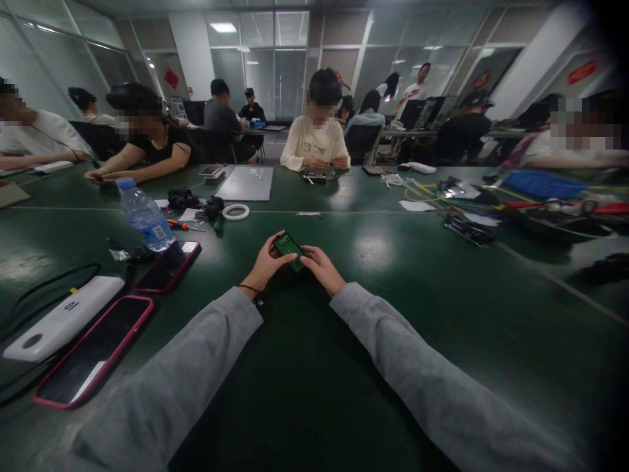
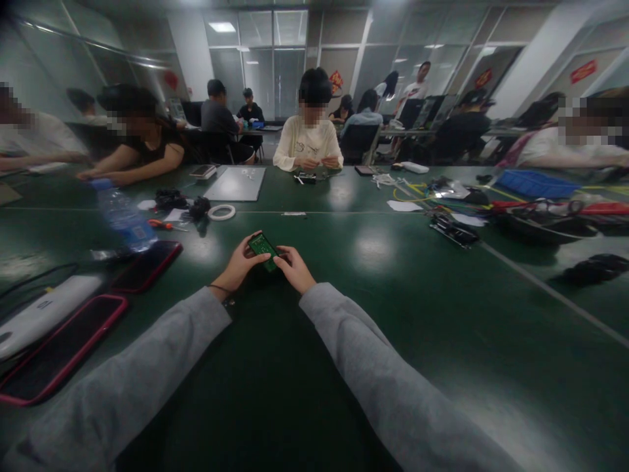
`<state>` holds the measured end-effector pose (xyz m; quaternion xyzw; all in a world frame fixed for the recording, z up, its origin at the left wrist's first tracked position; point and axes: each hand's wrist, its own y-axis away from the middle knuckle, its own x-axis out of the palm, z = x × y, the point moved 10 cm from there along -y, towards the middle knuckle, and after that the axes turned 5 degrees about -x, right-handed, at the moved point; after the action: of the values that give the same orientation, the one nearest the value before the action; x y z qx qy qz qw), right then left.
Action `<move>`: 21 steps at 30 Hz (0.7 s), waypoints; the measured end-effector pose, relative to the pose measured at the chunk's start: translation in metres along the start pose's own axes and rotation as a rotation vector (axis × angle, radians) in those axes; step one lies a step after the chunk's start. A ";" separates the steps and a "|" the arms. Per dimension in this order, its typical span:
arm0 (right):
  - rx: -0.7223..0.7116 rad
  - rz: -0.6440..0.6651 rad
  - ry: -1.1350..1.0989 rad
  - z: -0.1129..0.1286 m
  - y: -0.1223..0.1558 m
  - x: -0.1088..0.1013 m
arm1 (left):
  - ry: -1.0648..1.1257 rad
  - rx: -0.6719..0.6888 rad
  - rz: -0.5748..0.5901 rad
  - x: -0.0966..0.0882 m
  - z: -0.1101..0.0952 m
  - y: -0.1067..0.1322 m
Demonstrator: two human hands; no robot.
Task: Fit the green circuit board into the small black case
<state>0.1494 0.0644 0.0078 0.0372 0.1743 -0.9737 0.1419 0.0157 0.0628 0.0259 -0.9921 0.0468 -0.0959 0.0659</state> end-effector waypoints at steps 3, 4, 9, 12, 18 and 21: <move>0.014 0.074 -0.030 -0.002 -0.001 0.003 | -0.001 0.016 0.011 0.001 -0.001 0.001; 0.014 0.101 -0.034 -0.001 -0.001 0.004 | 0.001 0.022 0.008 0.000 -0.001 0.001; 0.030 0.164 -0.053 0.000 -0.001 0.005 | 0.016 0.015 0.003 -0.001 0.001 0.000; 0.012 0.169 -0.085 0.003 -0.001 0.006 | 0.014 0.025 0.013 0.001 0.001 0.000; -0.009 0.107 -0.105 0.005 -0.001 0.003 | 0.004 0.032 0.041 0.006 -0.002 0.000; -0.010 0.102 -0.110 0.006 0.000 0.003 | -0.008 0.032 0.028 0.004 -0.003 0.001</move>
<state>0.1461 0.0618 0.0133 -0.0082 0.1689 -0.9649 0.2008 0.0190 0.0614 0.0298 -0.9905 0.0588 -0.0917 0.0835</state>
